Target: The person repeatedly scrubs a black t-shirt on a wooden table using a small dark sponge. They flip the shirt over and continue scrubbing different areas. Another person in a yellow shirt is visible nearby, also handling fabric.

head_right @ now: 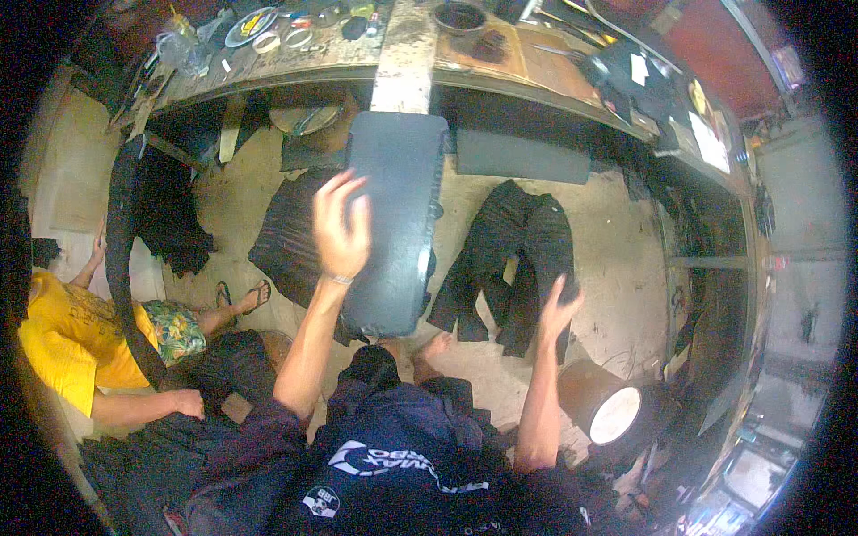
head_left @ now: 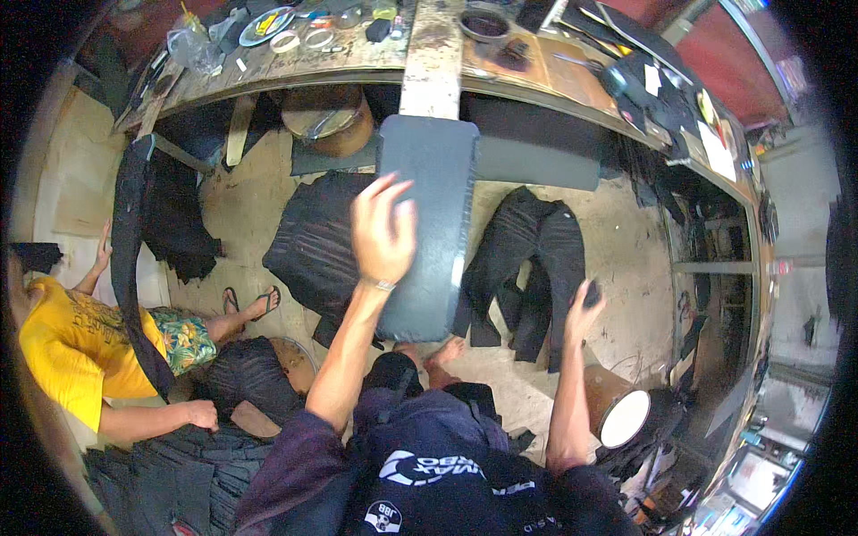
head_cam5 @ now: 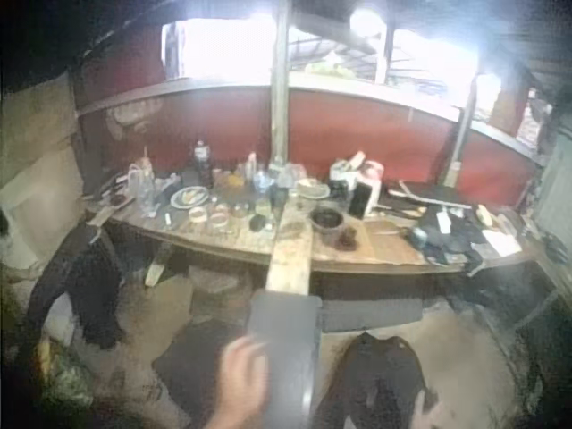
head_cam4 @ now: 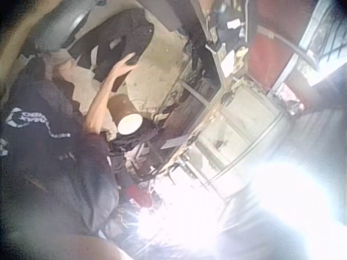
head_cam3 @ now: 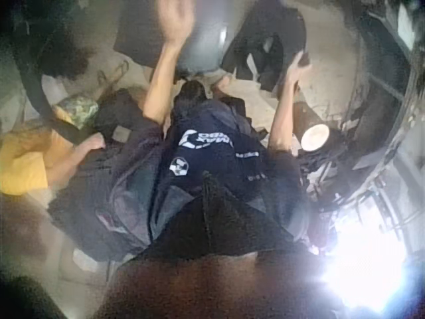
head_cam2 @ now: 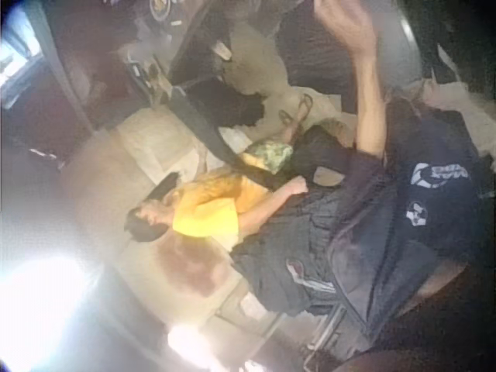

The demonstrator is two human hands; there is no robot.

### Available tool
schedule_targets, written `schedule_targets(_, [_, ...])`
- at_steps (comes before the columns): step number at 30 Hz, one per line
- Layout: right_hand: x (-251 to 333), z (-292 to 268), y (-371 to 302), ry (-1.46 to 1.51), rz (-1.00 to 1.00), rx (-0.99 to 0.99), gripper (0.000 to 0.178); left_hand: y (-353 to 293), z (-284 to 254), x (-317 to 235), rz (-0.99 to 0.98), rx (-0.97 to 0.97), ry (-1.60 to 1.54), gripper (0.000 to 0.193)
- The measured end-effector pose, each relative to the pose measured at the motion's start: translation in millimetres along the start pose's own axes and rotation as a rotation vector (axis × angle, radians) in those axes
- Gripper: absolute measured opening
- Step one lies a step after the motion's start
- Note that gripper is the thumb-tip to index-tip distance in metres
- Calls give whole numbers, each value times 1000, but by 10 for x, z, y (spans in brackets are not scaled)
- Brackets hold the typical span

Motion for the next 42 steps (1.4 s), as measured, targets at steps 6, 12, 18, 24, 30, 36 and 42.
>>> schedule_targets(6, [-941, 210, -2100, -378, 98, 509, 80, -510, 455, 2491, -305, 316, 361, 37])
schedule_targets(12, [-923, 134, -2685, -430, 70, 653, 73, -223, 1662, 3382, -43, 1096, 1010, 65])
schedule_targets(18, [-257, 283, -2615, -293, -72, 757, 31, -1419, 1162, 2449, -131, 1270, 641, 35])
schedule_targets(24, [1032, 425, -3025, -283, -470, 1003, 63, -3057, 242, 142, 78, 1472, 82, 38])
schedule_targets(30, [1535, 348, -3020, -663, -855, 1177, 51, -2678, -172, -599, 282, 1373, 106, 45])
schedule_targets(36, [2369, 671, -2059, -325, -800, 1026, 33, -998, -360, -624, 369, 829, 340, 44])
schedule_targets(42, [3517, 1434, -928, -234, -831, 272, 45, 246, -91, -802, 361, 166, 301, 30])
Point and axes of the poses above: each hand's wrist, its own y-axis towards the middle knuckle, its own z-axis out of the palm, x = y × z, the point moved 10 cm from there along y, towards the middle knuckle, and after that the axes turned 5 degrees about -z, right-handed, at the moved point
